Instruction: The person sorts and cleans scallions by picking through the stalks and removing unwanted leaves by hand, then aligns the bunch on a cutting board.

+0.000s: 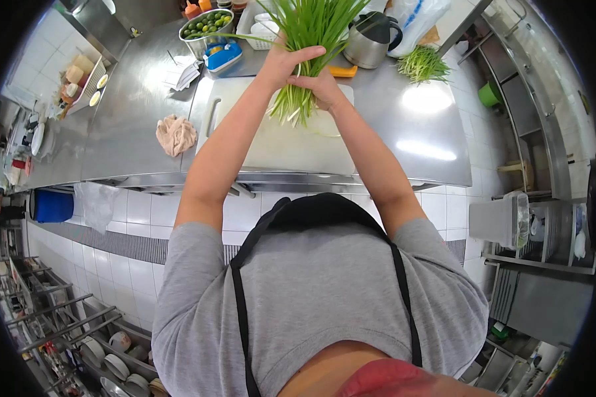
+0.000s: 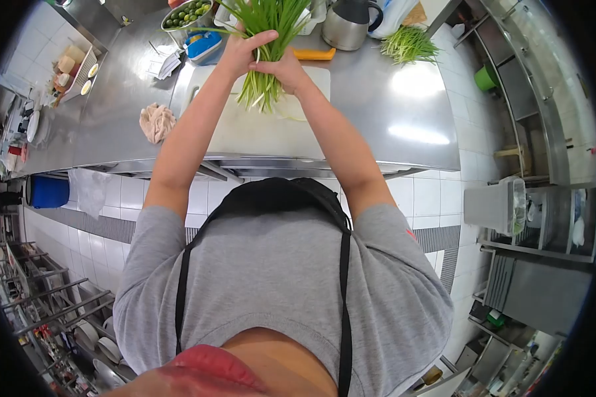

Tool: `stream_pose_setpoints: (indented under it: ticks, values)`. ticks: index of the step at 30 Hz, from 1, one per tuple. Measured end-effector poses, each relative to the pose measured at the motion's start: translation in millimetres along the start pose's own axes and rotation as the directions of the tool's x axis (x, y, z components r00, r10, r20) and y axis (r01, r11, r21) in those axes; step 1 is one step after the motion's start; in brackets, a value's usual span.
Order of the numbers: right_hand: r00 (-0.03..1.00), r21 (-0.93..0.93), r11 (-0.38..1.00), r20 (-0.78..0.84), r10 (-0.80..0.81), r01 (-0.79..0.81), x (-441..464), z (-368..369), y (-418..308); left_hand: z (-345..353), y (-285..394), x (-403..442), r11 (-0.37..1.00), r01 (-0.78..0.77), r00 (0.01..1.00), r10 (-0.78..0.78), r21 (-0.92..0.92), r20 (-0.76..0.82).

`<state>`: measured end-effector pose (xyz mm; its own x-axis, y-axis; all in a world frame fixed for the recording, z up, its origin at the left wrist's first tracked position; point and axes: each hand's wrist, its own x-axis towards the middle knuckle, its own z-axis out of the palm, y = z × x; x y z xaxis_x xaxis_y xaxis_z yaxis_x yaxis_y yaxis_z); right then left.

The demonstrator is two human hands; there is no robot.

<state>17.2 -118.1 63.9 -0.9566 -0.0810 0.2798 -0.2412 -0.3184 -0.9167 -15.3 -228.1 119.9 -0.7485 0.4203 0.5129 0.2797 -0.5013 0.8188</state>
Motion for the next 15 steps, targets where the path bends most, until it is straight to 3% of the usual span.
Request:
stream_pose_setpoints:
  ticks: [1,3,6,7,10,13,15]
  values:
    - [0.999,0.134,0.99,-0.024,0.044,-0.04,-1.3,4.0,-3.1,0.9,1.5,5.2,0.995,-0.1,0.995,0.1,-0.018,0.0]
    - [0.991,0.156,0.979,0.019,0.134,-0.135,-3.4,1.4,-5.7,7.1,13.4,9.1,0.896,-0.042,0.997,0.006,-0.442,-0.083]
    - [0.985,0.161,0.972,0.004,0.173,-0.172,-7.8,-1.8,-2.5,38.1,68.7,22.2,0.757,-0.184,0.888,-0.146,-0.627,-0.437]
    - [0.981,0.16,0.969,0.0,0.192,-0.19,-10.4,-3.6,-1.4,-33.2,5.7,40.1,0.771,-0.082,0.969,-0.086,-0.631,-0.231]
    - [0.974,0.143,0.963,0.027,0.226,-0.227,-18.2,-7.3,-1.3,-50.7,1.0,56.7,0.825,-0.07,0.892,-0.199,-0.56,-0.406]
    - [0.967,0.134,0.958,0.048,0.25,-0.254,-24.8,-20.8,8.6,-48.1,60.2,66.4,0.746,-0.266,0.87,-0.086,-0.61,-0.485]
    - [0.967,0.176,0.951,0.045,0.249,-0.253,-31.4,-28.3,7.5,-125.4,70.3,72.9,0.727,-0.102,0.992,0.02,-0.679,-0.128]
